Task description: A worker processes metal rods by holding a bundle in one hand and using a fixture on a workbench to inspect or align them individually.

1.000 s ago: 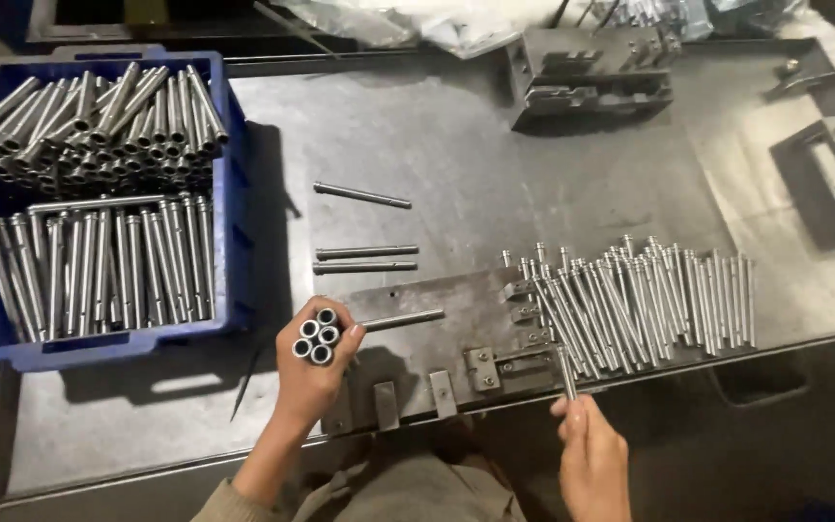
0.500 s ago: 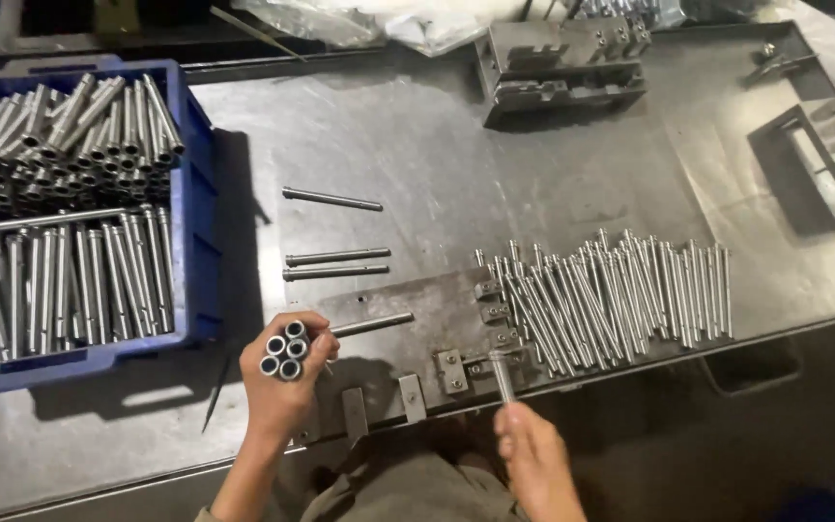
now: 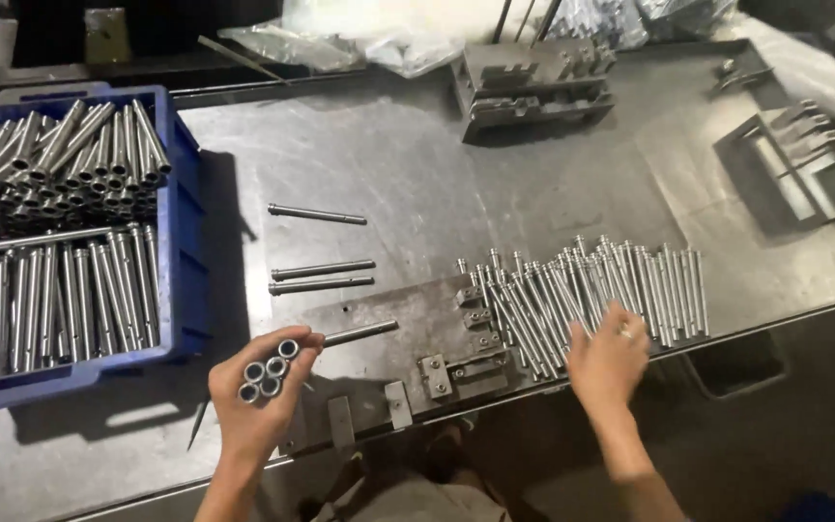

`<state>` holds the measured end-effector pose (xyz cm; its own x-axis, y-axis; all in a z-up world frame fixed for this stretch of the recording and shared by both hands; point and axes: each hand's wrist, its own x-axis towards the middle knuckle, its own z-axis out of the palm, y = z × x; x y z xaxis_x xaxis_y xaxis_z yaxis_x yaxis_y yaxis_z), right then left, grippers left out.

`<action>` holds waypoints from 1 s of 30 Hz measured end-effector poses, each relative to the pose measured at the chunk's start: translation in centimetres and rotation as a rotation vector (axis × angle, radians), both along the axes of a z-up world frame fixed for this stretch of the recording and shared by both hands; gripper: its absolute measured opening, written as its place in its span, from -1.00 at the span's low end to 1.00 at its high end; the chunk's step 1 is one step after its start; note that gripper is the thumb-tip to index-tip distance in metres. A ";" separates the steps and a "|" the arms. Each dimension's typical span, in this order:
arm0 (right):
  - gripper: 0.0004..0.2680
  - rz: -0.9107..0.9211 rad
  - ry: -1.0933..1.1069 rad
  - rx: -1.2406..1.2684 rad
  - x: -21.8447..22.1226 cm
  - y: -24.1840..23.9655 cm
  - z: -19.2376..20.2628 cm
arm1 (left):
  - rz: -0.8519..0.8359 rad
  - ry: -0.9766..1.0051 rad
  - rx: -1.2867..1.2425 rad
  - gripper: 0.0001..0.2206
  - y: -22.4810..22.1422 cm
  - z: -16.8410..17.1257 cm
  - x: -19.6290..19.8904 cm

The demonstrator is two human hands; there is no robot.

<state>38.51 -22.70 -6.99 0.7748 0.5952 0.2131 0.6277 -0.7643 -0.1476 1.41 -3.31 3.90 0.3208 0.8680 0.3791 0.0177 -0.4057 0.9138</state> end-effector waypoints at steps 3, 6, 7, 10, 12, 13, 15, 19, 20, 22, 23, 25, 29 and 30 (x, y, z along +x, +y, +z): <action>-0.49 -0.004 -0.028 -0.139 -1.3 1.7 1.0 | -0.040 0.069 -0.022 -0.83 0.2 0.6 -1.0; -0.58 0.227 0.112 0.276 -9.1 5.0 7.1 | -0.099 0.103 -0.117 -0.75 0.7 -1.2 -0.8; -0.58 0.242 0.122 0.283 -12.9 6.6 7.1 | -0.083 0.111 -0.111 -0.75 0.9 -1.0 -0.8; -0.55 0.576 0.744 0.477 -21.8 10.2 6.8 | -0.213 0.137 -0.032 -0.79 1.1 -0.7 -0.6; -0.80 0.708 0.906 0.535 -24.5 12.0 5.6 | -0.115 0.047 -0.026 -0.87 0.9 -1.0 -0.7; -0.80 0.712 0.914 0.531 -24.5 10.8 7.7 | -0.109 0.051 -0.030 -0.87 0.7 -0.4 -0.9; -0.83 0.794 0.752 0.541 -24.2 8.6 11.8 | 0.101 -0.215 -0.223 -0.89 0.5 0.7 -1.2; -0.79 1.109 0.719 -0.067 -24.9 3.8 6.7 | 0.024 -0.101 -0.112 -0.93 1.3 0.1 -2.0; -0.78 0.916 0.981 -0.098 -25.1 2.7 5.8 | -0.029 -0.072 -0.098 -0.96 1.3 -0.4 -2.2; -0.72 0.748 1.210 -0.142 -23.7 3.2 5.3 | -0.042 -0.057 -0.065 -0.93 1.9 -1.6 -1.4; -0.76 0.731 0.966 0.144 -24.4 3.7 5.8 | -0.085 -0.080 -0.134 -0.90 1.8 -2.1 -1.9; -0.79 0.678 0.700 0.422 -25.6 5.5 5.3 | -0.146 -0.109 -0.202 -0.85 2.1 -3.1 -2.2; -0.96 0.847 0.395 0.408 -26.4 6.9 1.7 | -0.114 -0.046 -0.156 -0.80 2.3 -3.4 -2.2; -0.80 0.995 0.283 0.287 -26.0 6.7 0.8 | -0.126 -0.043 -0.153 -0.77 2.7 -3.1 -2.0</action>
